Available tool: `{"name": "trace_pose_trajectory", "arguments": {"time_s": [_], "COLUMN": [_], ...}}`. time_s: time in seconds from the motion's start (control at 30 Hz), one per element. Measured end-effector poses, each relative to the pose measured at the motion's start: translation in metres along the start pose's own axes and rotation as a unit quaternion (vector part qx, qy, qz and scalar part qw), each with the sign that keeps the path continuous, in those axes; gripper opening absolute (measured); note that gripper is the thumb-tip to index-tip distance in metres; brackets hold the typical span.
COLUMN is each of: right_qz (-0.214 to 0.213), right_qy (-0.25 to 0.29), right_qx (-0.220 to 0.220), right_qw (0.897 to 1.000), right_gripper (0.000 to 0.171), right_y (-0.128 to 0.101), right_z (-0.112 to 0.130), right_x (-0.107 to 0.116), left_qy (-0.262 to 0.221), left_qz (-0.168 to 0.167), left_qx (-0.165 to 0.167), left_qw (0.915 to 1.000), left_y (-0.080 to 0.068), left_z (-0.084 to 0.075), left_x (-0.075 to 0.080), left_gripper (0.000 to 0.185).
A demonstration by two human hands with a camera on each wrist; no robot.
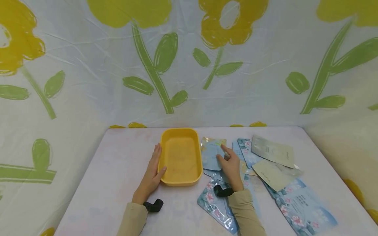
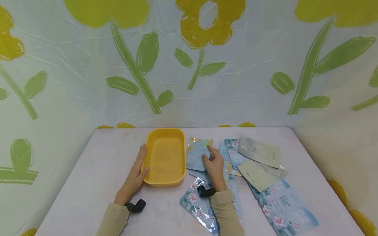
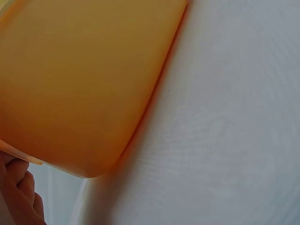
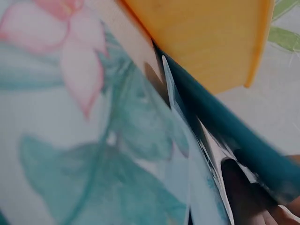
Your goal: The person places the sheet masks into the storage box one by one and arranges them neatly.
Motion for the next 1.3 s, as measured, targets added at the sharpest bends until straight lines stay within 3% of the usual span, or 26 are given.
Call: {"name": "trace_pose_trajectory", "arguments": {"time_s": [0.23, 0.77, 1.07, 1.3], "right_qz": [0.014, -0.042, -0.044, -0.057], "right_qy": [0.008, 0.097, 0.211, 0.298], "right_qx": [-0.04, -0.065, -0.096, -0.13], "right_qw": [0.999, 0.992, 0.972, 0.944], "right_gripper": [0.052, 0.048, 0.05, 0.05], "right_y": [0.002, 0.002, 0.0, 0.002], "right_z": [-0.007, -0.013, -0.012, -0.017], "right_x": [-0.006, 0.011, 0.018, 0.023], "left_qy": [-0.001, -0.008, 0.034, 0.057], "left_qz": [-0.009, -0.003, -0.01, -0.016], "left_qx": [-0.011, 0.0, -0.029, -0.058], "left_qw": [0.9999, 1.0, 0.999, 0.9966], "left_y": [0.0, 0.001, 0.001, 0.0], "left_z": [0.001, 0.003, -0.003, -0.007], "left_x": [0.002, 0.001, 0.002, 0.002], "left_gripper": [0.074, 0.076, 0.074, 0.073]}}
Point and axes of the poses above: each hand's wrist, its own y-axis towards the middle knuckle, its own x-axis out of the back of the hand, z = x × y, the point moved 10 cm from there along y, towards the middle knuckle
